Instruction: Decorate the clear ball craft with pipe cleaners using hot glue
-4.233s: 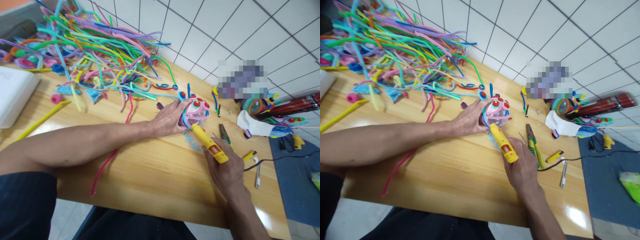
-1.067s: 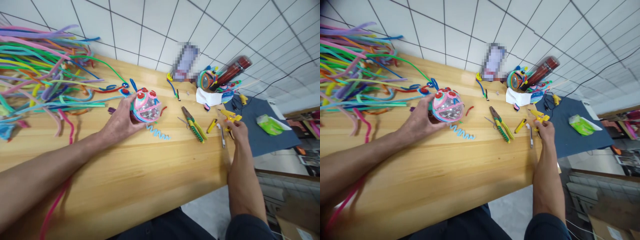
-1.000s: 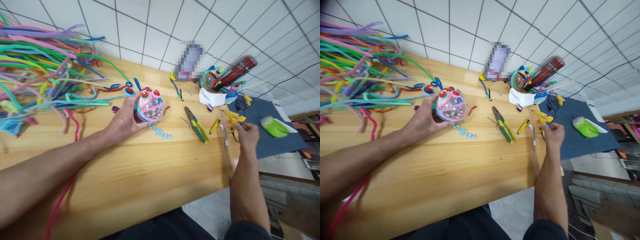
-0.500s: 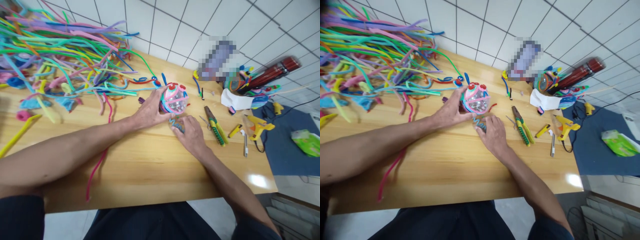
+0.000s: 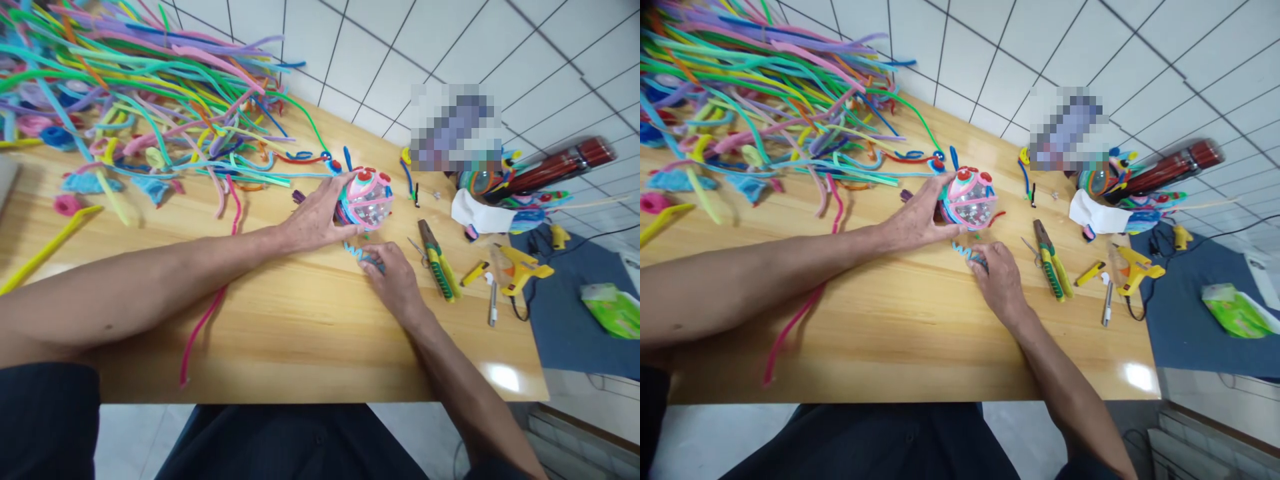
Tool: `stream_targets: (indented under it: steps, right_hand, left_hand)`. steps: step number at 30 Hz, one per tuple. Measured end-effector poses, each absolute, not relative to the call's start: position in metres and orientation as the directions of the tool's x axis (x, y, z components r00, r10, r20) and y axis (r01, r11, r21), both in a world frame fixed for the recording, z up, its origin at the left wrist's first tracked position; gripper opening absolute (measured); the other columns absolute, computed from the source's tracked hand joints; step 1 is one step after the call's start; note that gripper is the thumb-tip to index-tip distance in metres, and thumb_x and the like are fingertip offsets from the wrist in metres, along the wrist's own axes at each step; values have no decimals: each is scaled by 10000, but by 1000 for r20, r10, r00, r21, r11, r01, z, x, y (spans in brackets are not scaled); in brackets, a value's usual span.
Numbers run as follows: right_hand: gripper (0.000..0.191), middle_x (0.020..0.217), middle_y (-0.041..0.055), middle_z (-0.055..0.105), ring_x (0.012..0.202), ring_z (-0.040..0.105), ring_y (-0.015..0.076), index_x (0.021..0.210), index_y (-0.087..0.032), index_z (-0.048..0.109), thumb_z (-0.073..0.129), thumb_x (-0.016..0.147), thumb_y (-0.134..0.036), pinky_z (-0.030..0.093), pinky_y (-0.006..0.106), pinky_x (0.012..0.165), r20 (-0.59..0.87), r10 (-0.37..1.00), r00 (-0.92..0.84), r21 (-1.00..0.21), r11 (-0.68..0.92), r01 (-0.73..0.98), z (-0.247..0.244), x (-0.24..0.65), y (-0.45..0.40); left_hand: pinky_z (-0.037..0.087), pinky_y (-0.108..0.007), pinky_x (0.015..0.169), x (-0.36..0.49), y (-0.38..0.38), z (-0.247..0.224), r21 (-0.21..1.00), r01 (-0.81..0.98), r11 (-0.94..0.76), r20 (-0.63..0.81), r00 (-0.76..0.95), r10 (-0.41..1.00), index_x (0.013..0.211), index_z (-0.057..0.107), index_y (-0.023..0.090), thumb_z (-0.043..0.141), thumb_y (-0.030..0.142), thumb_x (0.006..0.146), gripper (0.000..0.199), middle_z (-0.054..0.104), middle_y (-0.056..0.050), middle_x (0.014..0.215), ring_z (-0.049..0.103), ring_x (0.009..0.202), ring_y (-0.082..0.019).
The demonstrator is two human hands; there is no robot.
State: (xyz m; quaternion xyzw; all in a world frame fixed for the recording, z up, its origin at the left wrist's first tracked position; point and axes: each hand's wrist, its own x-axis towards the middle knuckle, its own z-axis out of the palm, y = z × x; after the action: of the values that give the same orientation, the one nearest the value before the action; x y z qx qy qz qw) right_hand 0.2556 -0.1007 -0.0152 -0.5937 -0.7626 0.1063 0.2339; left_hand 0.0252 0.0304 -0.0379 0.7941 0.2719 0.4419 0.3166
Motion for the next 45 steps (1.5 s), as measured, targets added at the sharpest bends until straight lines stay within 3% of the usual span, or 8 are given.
stream_targets:
  steps: [8,18,23,26,31,37,41,45]
  right_hand:
    - [56,1045,87,715,1001,692,279,1034,-269,732,690,998,-259,590,463,901,238,934,-267,-432,348,832,-9,257,-102]
    - [275,1082,152,786,1005,689,344,1316,-215,708,546,1100,-268,526,504,886,214,889,-406,-59,426,903,-8,254,-104]
    - [284,1103,122,800,1012,705,319,1336,-257,719,538,1118,-279,533,480,893,225,869,-440,-50,461,886,2,256,-107]
    - [245,1205,126,797,1082,705,332,1302,-264,720,601,1104,-346,538,487,909,217,844,-490,-65,513,856,7,253,-111]
    - [223,1020,112,814,938,715,294,1112,-242,766,549,1123,-294,530,447,835,193,839,-508,31,512,858,4,242,-110]
    - [277,903,54,816,833,731,236,959,-266,786,572,1101,-371,580,384,791,227,946,-232,-418,310,854,20,256,-95]
    - [286,768,-12,747,669,660,163,935,-237,798,713,1002,-502,523,290,625,100,995,-5,-731,77,678,44,270,-82]
    - [293,755,-20,731,646,652,138,936,-227,800,832,881,-514,541,270,613,13,999,35,-896,-4,444,59,274,-72]
  left_hand:
    - [432,-631,1309,26,29,-36,758,153,-634,515,456,726,1662,406,272,821,740,873,1007,542,-189,1668,521,1560,-416]
    - [414,-632,1331,24,29,-36,750,150,-644,517,474,712,1678,371,250,817,688,891,1005,530,-201,1680,498,1586,-417]
    - [411,-654,1328,25,29,-35,766,158,-624,500,465,731,1667,391,290,840,710,865,1011,539,-179,1678,498,1584,-423]
    - [409,-657,1329,25,30,-36,764,149,-627,505,468,726,1675,374,291,834,713,868,1020,528,-180,1688,491,1591,-421]
    - [408,-645,1331,24,31,-38,744,144,-652,526,475,705,1680,357,255,821,673,888,1009,522,-204,1684,492,1590,-417]
    - [409,-648,1324,25,30,-36,766,145,-627,509,460,728,1658,408,282,830,731,864,1005,535,-182,1678,506,1573,-425]
    - [397,-634,1337,24,31,-37,766,144,-627,511,456,729,1650,425,293,833,778,840,1028,534,-170,1684,499,1577,-419]
    - [378,-623,1354,22,34,-41,740,144,-657,535,468,704,1666,394,271,810,803,847,1061,514,-183,1696,486,1589,-415]
